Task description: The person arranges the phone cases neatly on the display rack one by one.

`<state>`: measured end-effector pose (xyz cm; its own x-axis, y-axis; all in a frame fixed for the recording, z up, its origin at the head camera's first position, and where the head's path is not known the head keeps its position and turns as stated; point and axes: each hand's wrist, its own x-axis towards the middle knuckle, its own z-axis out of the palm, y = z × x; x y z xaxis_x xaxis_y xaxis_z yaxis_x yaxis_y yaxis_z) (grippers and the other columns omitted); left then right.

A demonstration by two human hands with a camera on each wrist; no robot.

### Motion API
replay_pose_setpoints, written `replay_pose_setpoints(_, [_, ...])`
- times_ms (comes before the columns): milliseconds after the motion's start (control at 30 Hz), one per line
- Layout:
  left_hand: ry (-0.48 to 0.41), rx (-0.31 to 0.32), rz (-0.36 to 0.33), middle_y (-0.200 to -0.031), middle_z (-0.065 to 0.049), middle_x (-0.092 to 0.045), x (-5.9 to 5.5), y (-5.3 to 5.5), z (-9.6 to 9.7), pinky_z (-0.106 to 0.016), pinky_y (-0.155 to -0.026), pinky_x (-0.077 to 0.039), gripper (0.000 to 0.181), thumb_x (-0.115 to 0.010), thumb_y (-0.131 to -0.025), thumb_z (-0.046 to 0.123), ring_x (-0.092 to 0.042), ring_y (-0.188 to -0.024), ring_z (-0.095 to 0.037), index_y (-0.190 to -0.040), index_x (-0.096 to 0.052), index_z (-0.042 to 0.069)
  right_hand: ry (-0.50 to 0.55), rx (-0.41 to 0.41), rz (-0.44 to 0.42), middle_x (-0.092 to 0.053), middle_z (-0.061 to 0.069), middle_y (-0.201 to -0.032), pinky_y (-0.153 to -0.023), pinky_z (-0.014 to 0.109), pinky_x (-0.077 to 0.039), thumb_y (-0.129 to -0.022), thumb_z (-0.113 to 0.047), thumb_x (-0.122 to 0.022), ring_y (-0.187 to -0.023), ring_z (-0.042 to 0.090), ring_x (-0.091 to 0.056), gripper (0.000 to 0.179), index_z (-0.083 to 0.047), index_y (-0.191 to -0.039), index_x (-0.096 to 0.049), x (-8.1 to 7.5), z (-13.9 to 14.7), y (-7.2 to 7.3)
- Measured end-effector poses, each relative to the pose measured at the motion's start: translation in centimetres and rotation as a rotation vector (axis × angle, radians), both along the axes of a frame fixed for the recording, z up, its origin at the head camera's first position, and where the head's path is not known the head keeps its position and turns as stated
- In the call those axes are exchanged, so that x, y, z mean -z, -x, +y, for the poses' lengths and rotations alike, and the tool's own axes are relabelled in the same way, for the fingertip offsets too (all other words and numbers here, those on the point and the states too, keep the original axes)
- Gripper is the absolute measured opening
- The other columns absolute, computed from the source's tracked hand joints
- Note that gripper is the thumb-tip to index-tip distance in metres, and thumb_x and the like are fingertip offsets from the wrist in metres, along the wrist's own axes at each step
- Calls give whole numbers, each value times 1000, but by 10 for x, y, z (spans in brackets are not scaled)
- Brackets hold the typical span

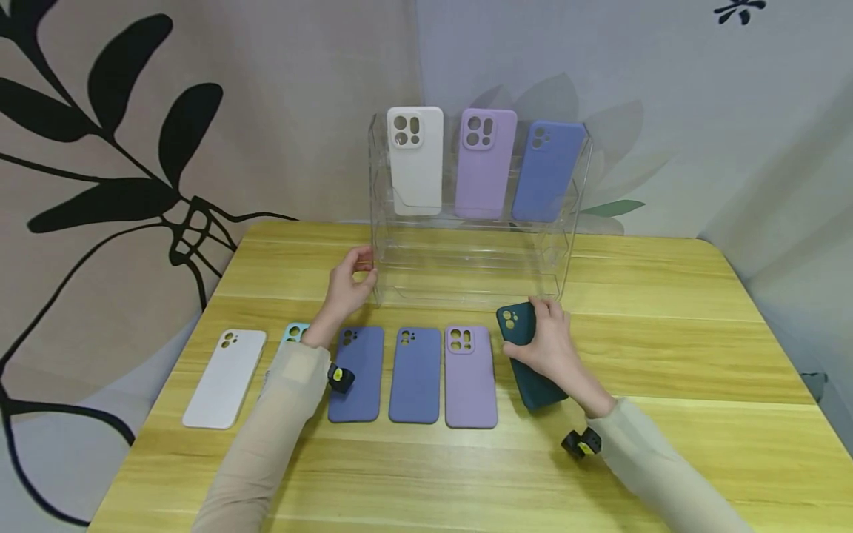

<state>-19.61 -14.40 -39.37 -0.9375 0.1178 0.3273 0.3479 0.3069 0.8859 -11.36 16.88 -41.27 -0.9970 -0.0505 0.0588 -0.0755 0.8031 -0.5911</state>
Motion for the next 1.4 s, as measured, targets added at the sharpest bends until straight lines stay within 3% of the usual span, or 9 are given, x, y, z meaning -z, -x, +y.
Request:
replay_pose_setpoints(267, [-18,18,14,-111,-39,-50,2,1,-1,-57,-91,-42,35,-51,-82,-18,-52,-97,-50,-117,-46,-21,40,3,85,-36,30,-129,-80,54,-42,-69,-20,-76,-110,44,-34,86,9,-138,-34,-13,-5,7])
replay_pose_setpoints(667, [-15,13,12,-111,-38,-51,2,2,-1,-56,-90,-43,35,-51,-83,-18,-53,-96,-49,-117,-47,-21,124,-52,222,-35,29,-132,-89,56,-36,-69,-19,-77,-115,43,-34,87,5,-140,-34,-30,-22,21])
replay_pose_setpoints(1067, [-13,16,23,-112,-39,-51,3,2,-1,-55,-91,-43,35,-50,-82,-19,-53,-97,-49,-117,-46,-21,185,-106,315,-38,25,-128,-79,49,-36,-69,-21,-76,-105,38,-35,81,1,-137,-38,-48,-54,43])
replay_pose_setpoints(1400, [-29,27,41,-110,-40,-51,3,3,-1,-56,-90,-43,35,-51,-82,-19,-53,-96,-50,-116,-46,-22,217,-145,417,-37,24,-124,-89,51,-31,-71,-20,-74,-105,37,-34,74,1,-134,-42,-64,-77,67])
